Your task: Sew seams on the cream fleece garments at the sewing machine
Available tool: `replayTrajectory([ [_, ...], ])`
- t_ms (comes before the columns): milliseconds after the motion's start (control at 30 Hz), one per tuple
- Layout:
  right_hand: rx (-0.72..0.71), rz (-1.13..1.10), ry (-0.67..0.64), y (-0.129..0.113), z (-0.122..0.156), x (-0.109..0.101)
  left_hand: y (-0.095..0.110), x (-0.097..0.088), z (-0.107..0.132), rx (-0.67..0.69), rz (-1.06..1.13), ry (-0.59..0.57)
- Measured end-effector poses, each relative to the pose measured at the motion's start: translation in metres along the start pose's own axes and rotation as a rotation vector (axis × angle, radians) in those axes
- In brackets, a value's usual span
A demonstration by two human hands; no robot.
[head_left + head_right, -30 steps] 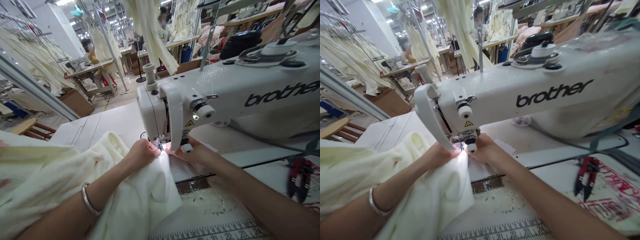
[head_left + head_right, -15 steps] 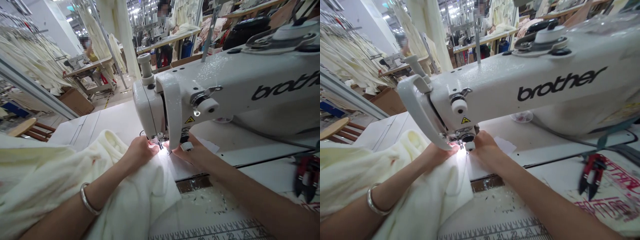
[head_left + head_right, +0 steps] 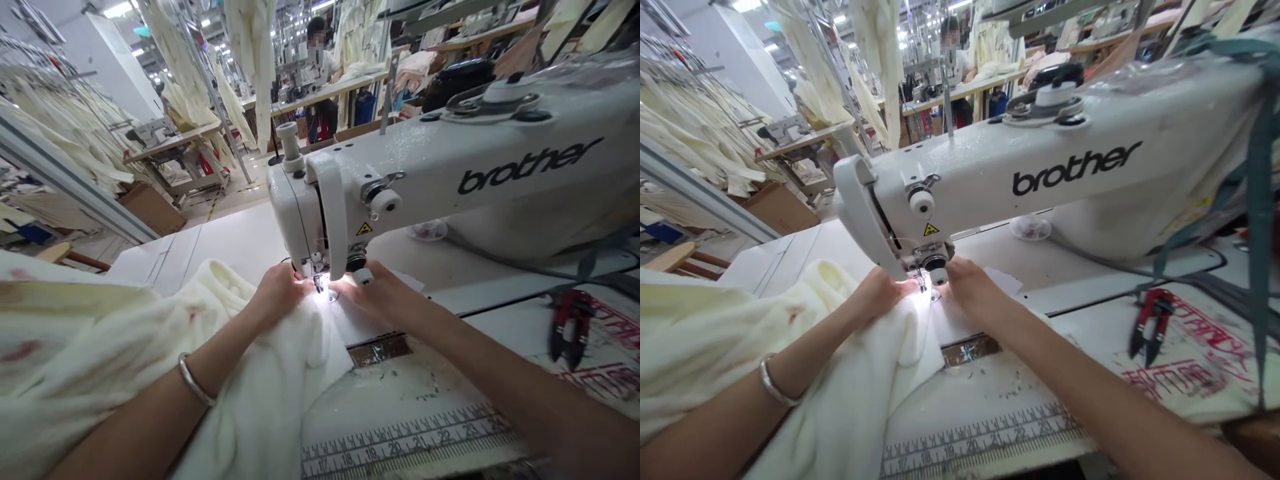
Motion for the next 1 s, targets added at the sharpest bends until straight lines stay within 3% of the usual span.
replayTrajectory([
  [67, -0.043, 0.065, 0.046, -0.009, 0.019, 0.002, 0.0, 0.0, 0.0, -0.006, -0.015, -0.006],
  [200, -0.405, 0.04, 0.102, -0.035, 0.056, 0.011, 0.0, 0.0, 0.001, -0.018, -0.027, -0.024],
  [267, -0.479, -0.009, 0.081, -0.042, 0.061, 0.019, 0.001, -0.001, 0.002, -0.02, -0.03, -0.033],
  [567, -0.406, 0.037, 0.249, -0.046, 0.065, 0.027, 0.008, -0.005, 0.005, -0.059, -0.053, -0.05],
  [900, -0.374, -0.006, 0.258, -0.038, 0.065, 0.034, 0.008, 0.002, 0.007, -0.069, -0.076, -0.002],
  [1000, -0.35, -0.029, 0.318, -0.038, 0.065, 0.038, 0.005, 0.004, 0.006, -0.057, -0.071, 0.008],
])
Point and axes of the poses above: each hand's wrist, its own z-axis away from the middle knuckle, its own x-axis out of the palm, y = z × x, the point moved 1 cm from there along -z, towards the middle knuckle, and after that the axes turned 14 degrees about -z, right-handed, at the moved point
